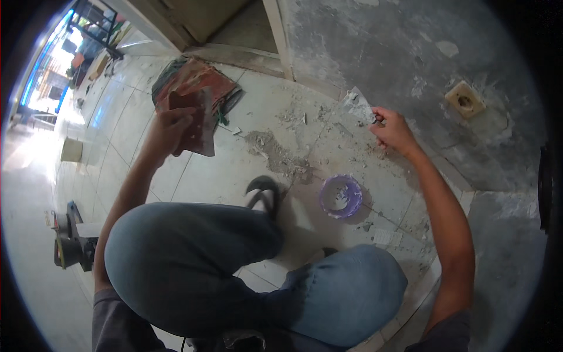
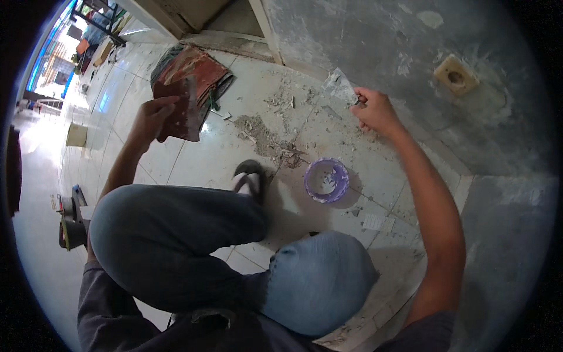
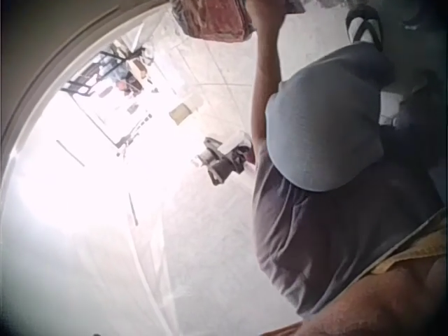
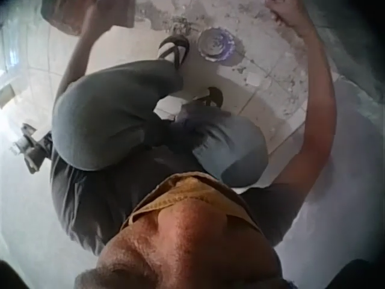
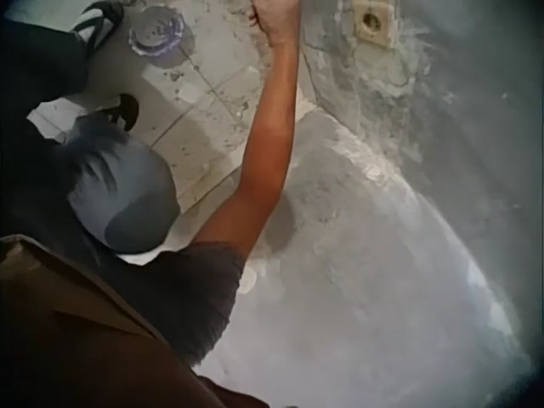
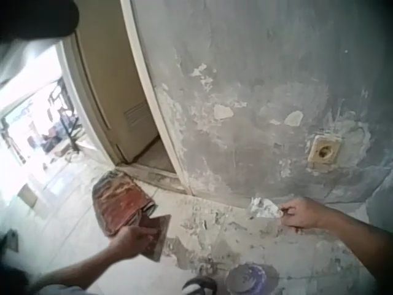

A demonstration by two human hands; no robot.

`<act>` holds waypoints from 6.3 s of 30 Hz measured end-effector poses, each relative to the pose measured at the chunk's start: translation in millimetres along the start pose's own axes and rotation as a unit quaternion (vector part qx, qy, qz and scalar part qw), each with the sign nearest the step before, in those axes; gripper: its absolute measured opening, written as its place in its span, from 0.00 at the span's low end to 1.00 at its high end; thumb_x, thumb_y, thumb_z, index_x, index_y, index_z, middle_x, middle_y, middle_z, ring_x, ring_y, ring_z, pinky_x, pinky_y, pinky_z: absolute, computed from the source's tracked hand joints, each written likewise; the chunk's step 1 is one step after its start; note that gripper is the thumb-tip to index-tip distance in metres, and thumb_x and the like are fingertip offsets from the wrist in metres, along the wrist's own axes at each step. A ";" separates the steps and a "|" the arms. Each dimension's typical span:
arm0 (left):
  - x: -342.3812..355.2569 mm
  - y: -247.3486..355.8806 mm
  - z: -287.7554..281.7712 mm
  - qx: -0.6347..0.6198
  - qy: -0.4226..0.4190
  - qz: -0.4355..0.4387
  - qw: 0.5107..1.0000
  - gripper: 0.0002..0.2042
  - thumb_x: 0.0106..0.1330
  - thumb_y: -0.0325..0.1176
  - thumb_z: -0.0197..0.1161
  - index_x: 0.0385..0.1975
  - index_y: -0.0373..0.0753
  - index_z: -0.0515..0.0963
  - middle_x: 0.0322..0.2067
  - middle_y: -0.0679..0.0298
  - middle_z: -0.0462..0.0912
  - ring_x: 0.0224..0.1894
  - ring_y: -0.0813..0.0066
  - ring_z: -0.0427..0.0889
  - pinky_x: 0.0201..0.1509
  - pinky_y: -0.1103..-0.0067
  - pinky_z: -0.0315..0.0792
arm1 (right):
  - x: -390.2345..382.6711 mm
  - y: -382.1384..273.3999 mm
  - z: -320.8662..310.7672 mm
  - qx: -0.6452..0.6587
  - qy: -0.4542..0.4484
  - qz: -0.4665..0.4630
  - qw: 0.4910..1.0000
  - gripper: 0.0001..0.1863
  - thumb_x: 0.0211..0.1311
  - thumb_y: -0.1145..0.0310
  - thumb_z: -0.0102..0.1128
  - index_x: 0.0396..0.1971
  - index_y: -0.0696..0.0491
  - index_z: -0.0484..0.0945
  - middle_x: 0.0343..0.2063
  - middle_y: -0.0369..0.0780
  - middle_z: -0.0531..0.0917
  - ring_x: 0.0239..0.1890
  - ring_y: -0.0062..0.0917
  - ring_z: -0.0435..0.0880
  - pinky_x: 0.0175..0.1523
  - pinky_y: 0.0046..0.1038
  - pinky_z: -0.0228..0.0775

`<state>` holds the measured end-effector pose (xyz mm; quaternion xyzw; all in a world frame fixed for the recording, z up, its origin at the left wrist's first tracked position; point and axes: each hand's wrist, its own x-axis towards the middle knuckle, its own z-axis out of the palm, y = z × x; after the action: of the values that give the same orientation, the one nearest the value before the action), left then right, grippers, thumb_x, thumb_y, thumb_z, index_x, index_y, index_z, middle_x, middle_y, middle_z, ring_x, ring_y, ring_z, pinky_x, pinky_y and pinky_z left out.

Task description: Applying wall putty around an electrical outlet and corners using a scraper.

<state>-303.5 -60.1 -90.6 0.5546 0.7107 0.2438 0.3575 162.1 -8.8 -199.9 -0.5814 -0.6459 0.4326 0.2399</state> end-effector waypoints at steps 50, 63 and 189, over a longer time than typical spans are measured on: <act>70.6 -177.9 140.3 -0.440 -0.100 -0.138 0.882 0.14 0.70 0.29 0.53 0.51 0.33 0.78 0.24 0.76 0.74 0.23 0.93 0.65 0.27 0.88 0.62 | 196.5 8.6 169.2 -0.104 0.053 0.040 0.992 0.16 0.63 0.68 0.54 0.48 0.56 0.81 0.29 0.40 0.81 0.21 0.22 0.78 0.33 0.24 0.71; 71.3 -178.2 137.2 -0.478 -0.089 -0.151 0.860 0.14 0.71 0.29 0.52 0.51 0.32 0.78 0.32 0.71 0.79 0.30 0.89 0.72 0.34 0.89 0.67 | 220.8 -19.5 159.4 -0.100 0.029 0.129 0.986 0.18 0.65 0.66 0.53 0.50 0.58 0.78 0.29 0.36 0.83 0.15 0.16 0.76 0.17 0.22 0.67; 73.8 -176.1 133.4 -0.468 -0.079 -0.148 0.868 0.14 0.68 0.24 0.52 0.51 0.33 0.78 0.37 0.70 0.80 0.31 0.90 0.68 0.38 0.91 0.64 | 157.3 -2.3 180.4 -0.215 0.105 -0.157 0.958 0.15 0.58 0.73 0.61 0.46 0.54 0.81 0.33 0.41 0.81 0.29 0.31 0.81 0.37 0.28 0.71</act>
<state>-317.3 -42.6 -322.4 0.2281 0.5568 0.4471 0.6618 -18.7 91.7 -320.5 -0.5531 -0.7777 0.1770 0.2408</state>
